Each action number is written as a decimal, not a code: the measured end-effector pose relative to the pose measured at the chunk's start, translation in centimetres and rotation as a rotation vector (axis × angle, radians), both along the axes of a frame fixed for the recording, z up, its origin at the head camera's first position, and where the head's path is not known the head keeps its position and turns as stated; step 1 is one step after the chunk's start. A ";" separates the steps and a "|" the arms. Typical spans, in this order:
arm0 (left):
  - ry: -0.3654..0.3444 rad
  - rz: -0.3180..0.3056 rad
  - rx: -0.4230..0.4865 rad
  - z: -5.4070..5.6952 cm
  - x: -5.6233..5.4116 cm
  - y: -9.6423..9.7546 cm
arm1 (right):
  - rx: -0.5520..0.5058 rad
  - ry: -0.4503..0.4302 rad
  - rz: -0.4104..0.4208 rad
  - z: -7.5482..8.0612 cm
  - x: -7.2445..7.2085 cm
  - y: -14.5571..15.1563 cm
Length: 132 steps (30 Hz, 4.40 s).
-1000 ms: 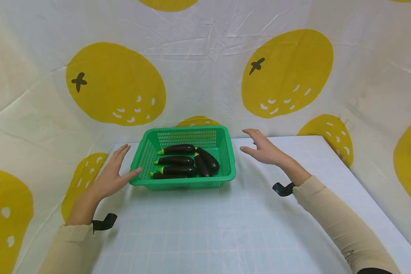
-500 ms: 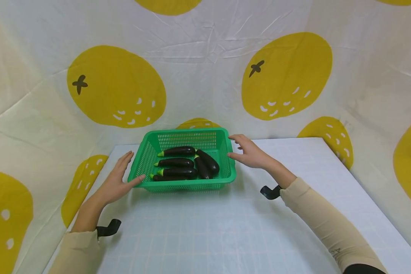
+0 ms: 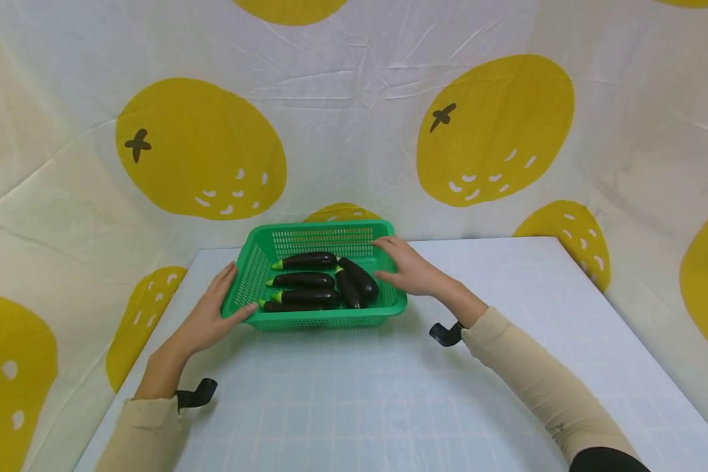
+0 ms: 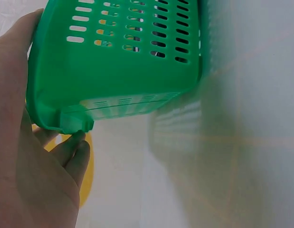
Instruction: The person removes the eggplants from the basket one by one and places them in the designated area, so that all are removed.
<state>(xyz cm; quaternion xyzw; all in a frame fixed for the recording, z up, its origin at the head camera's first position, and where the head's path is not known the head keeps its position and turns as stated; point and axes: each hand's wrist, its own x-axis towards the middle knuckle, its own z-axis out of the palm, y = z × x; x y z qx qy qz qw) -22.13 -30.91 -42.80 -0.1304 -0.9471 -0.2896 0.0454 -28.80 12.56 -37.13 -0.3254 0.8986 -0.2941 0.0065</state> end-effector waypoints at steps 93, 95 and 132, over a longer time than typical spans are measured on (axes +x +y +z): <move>-0.050 -0.001 0.003 -0.7 0.1 0.3 | 0.023 -0.235 -0.162 0.6 -0.6 -4.4; -0.051 -0.002 0.000 -0.7 0.1 0.3 | 0.010 -0.246 -0.161 0.9 -0.4 -4.1; -0.038 -0.010 -0.004 -0.6 -0.1 0.4 | -0.063 -0.158 -0.235 3.1 0.9 3.1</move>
